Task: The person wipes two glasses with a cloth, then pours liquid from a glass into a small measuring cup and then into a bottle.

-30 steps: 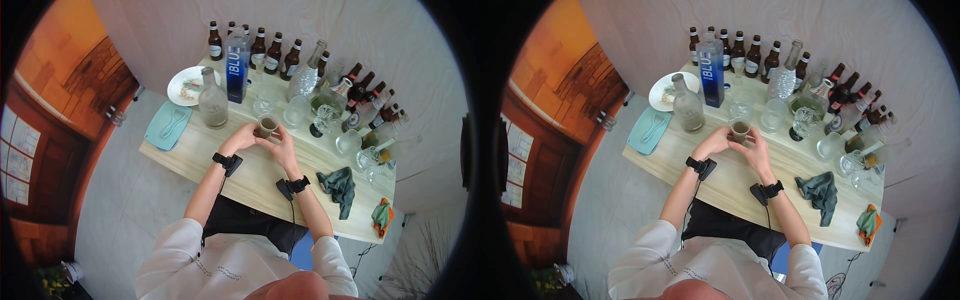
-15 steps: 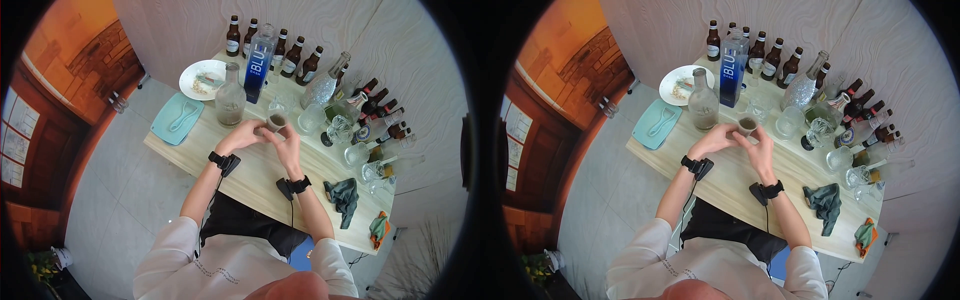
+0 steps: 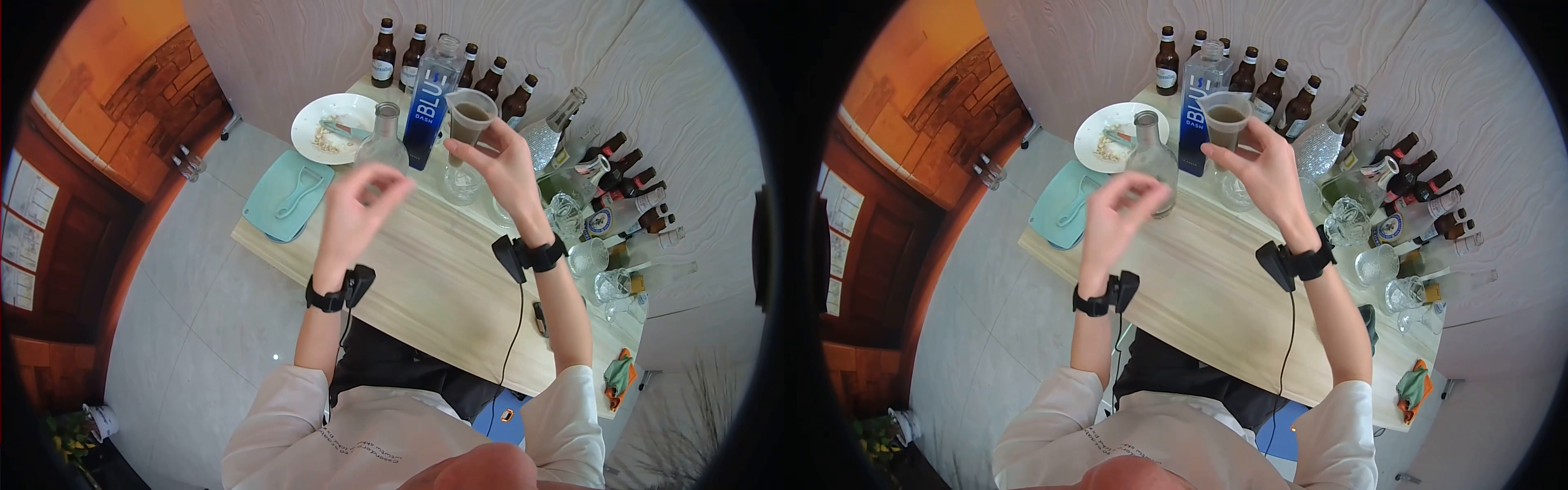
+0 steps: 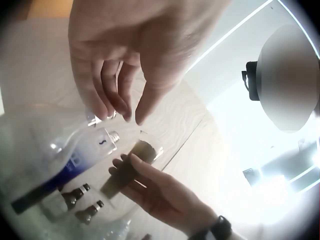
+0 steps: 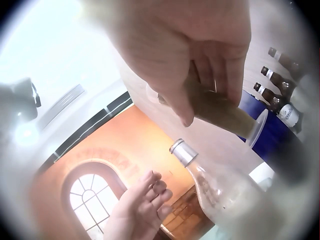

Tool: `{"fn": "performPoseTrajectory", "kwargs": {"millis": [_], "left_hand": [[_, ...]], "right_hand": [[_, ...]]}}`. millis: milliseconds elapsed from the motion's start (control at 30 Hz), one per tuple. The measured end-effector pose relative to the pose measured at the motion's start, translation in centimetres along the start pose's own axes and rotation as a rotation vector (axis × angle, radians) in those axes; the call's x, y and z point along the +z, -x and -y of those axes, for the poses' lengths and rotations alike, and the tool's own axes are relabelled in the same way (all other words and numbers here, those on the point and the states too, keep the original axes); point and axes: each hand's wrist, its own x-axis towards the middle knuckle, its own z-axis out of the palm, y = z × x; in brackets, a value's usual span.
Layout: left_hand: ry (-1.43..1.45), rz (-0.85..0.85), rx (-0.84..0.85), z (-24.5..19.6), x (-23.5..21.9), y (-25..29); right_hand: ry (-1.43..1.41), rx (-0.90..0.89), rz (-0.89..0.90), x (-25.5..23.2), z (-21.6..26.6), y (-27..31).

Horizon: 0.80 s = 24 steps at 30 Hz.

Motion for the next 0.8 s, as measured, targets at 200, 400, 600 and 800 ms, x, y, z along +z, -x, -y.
{"fn": "performPoseTrajectory", "kwargs": {"millis": [200, 400, 600, 800], "left_hand": [[-0.143, -0.316, 0.322, 3.1, 0.0, -6.6], [-0.049, -0.002, 0.152, 2.9, 0.4, -7.1], [-0.043, 0.053, 0.152, 2.5, 1.0, -6.2], [-0.030, 0.091, 0.210, 1.5, 3.2, -3.9]], "right_hand": [[0.040, -0.064, 0.094, 0.4, -0.2, -2.5], [0.103, -0.056, 0.161, 0.9, -1.2, -3.5], [0.002, -0.063, 0.154, 0.9, -1.5, -2.6], [-0.081, 0.030, 0.107, -1.5, 0.0, 1.2]]}}
